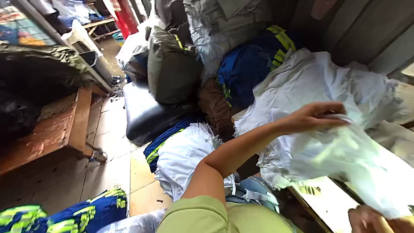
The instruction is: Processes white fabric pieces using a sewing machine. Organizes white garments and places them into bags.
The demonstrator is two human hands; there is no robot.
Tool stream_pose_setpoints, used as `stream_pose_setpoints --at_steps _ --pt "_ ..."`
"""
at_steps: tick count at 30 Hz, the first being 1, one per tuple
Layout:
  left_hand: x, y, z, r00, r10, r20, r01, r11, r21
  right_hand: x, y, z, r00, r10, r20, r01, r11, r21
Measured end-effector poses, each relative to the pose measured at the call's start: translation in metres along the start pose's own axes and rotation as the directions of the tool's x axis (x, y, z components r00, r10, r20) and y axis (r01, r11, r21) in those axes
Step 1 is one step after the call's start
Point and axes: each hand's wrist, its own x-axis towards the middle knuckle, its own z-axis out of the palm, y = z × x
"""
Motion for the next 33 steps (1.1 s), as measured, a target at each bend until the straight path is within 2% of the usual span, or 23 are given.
stream_pose_setpoints --at_steps 1,3,4,6,8,10,12,15,17,18,19,20,21,22,23,25,27,29,31,33 --pt "0.0 -0.012 -0.008 0.998 0.05 -0.037 -0.047 0.997 0.063 -0.009 -0.011 -0.009 0.995 -0.054 0.079 0.061 0.995 -0.082" --pt "0.0 -0.041 -0.023 0.997 0.05 -0.063 -0.034 0.969 0.246 -0.026 -0.021 -0.029 0.981 0.011 0.192 0.039 0.966 -0.256" --pt "-0.002 -0.054 -0.028 0.998 0.0 -0.069 0.027 0.92 0.391 -0.037 -0.018 -0.038 0.983 0.085 0.165 -0.025 0.942 -0.334" --pt "-0.007 -0.073 -0.028 0.982 -0.168 -0.083 0.182 0.743 0.645 -0.059 -0.006 -0.053 0.977 0.211 0.007 -0.179 0.849 -0.497" --pt "-0.01 -0.083 -0.025 0.941 -0.327 -0.086 0.271 0.579 0.769 -0.072 -0.001 -0.062 0.939 0.328 -0.107 -0.328 0.753 -0.57" --pt "-0.013 -0.089 -0.02 0.92 -0.387 -0.064 0.275 0.521 0.808 -0.078 -0.004 -0.065 0.909 0.383 -0.166 -0.409 0.739 -0.536" --pt "-0.014 -0.08 -0.016 0.937 -0.348 -0.044 0.219 0.482 0.848 -0.079 -0.007 -0.065 0.902 0.382 -0.202 -0.43 0.751 -0.501" --pt "-0.011 -0.04 0.007 0.996 -0.081 0.025 0.019 0.498 0.867 -0.074 -0.007 -0.064 0.897 0.369 -0.242 -0.441 0.755 -0.485" --pt "-0.011 -0.015 0.033 0.986 0.1 0.135 -0.168 0.584 0.794 -0.065 0.001 -0.057 0.923 0.306 -0.232 -0.384 0.749 -0.54" --pt "-0.01 -0.009 0.047 0.968 0.13 0.213 -0.246 0.629 0.738 -0.059 0.007 -0.052 0.956 0.212 -0.203 -0.293 0.726 -0.622" --pt "-0.01 -0.008 0.058 0.951 0.107 0.289 -0.286 0.655 0.7 -0.051 0.014 -0.044 0.985 0.094 -0.147 -0.171 0.688 -0.706" --pt "-0.01 -0.009 0.067 0.939 0.025 0.344 -0.272 0.667 0.694 -0.041 0.019 -0.035 0.997 0.007 -0.075 -0.061 0.66 -0.749" --pt "-0.009 -0.015 0.074 0.925 -0.095 0.369 -0.216 0.667 0.713 -0.031 0.024 -0.027 1.0 -0.026 -0.016 0.004 0.65 -0.76" --pt "-0.009 -0.021 0.077 0.904 -0.22 0.367 -0.136 0.665 0.734 -0.022 0.027 -0.019 1.0 0.016 0.015 0.001 0.653 -0.757" --pt "-0.01 -0.029 0.079 0.887 -0.303 0.35 -0.063 0.671 0.739 -0.015 0.03 -0.014 0.992 0.122 0.031 -0.06 0.674 -0.736" --pt "-0.014 -0.044 0.076 0.907 -0.295 0.3 -0.001 0.711 0.703 -0.008 0.027 -0.014 0.931 0.357 0.077 -0.243 0.763 -0.599" --pt "-0.021 -0.054 0.069 0.947 -0.178 0.268 -0.038 0.766 0.642 -0.018 0.016 -0.017 0.934 0.344 0.094 -0.301 0.901 -0.311" --pt "-0.025 -0.056 0.067 0.954 -0.04 0.297 -0.144 0.808 0.572 -0.032 -0.01 -0.024 0.946 0.324 -0.016 -0.324 0.946 -0.009" --pt "-0.022 -0.048 0.08 0.908 0.065 0.414 -0.289 0.812 0.506 -0.039 -0.029 -0.041 0.962 0.266 -0.063 -0.26 0.961 0.097" --pt "-0.013 -0.041 0.103 0.83 0.165 0.533 -0.443 0.776 0.448 -0.041 -0.038 -0.061 0.983 0.184 -0.005 -0.182 0.975 0.127"
